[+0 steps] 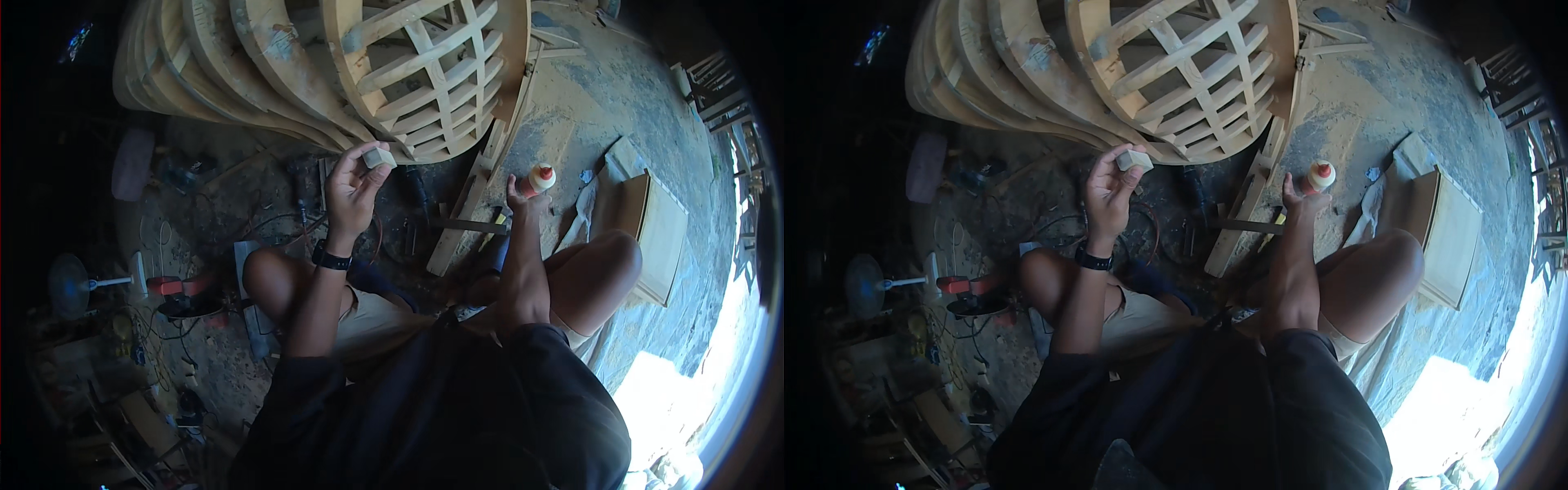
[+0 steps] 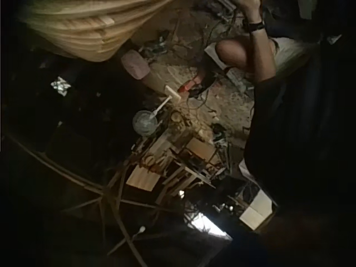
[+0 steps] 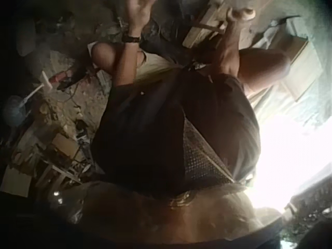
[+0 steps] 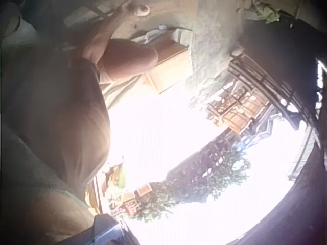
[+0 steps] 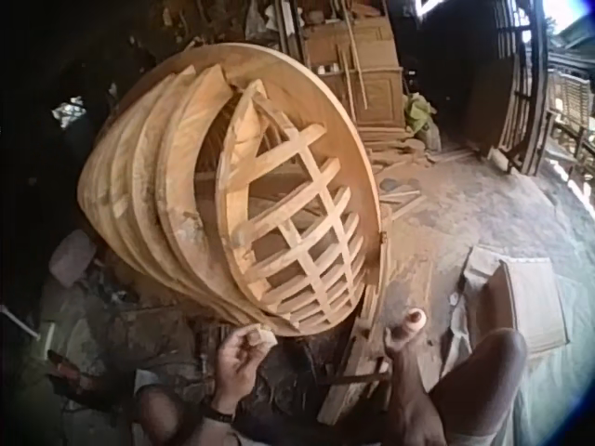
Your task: The person sands a small wooden block using an angle grinder and then applies glue from a bottle to the block before fitting it into a large curved wooden frame.
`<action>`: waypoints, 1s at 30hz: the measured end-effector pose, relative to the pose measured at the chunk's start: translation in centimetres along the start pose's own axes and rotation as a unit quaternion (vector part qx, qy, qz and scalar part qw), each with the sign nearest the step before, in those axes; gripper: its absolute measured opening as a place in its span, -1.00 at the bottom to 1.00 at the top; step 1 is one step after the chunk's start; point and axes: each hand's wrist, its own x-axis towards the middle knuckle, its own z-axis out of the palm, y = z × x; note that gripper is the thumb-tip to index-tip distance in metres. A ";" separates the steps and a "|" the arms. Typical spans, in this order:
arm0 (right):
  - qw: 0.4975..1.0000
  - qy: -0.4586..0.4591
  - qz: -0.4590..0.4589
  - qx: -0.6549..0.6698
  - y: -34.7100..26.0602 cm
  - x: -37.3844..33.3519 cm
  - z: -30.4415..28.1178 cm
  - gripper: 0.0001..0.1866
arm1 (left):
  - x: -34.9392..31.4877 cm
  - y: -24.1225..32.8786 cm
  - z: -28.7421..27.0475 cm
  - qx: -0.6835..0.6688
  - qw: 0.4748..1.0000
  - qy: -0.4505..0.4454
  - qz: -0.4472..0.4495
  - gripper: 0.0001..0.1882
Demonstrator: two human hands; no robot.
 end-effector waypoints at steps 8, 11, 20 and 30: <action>0.998 -0.047 0.023 0.032 -3.5 7.1 4.1 -0.56 | -0.9 1.0 -0.8 0.019 0.999 0.032 0.005 -0.62; 0.991 -0.130 0.033 0.014 -0.3 2.4 6.2 -0.49 | -1.5 0.9 -2.0 0.044 0.998 0.054 0.010 -0.60; 0.800 -0.569 -0.074 -0.172 -3.2 -25.3 16.3 -0.26 | -2.3 2.1 2.2 0.052 0.997 -0.052 -0.018 -0.58; 0.545 -0.655 -0.294 -0.434 1.8 -39.7 17.5 -0.58 | -3.6 3.9 2.5 0.074 0.995 -0.064 0.010 -0.57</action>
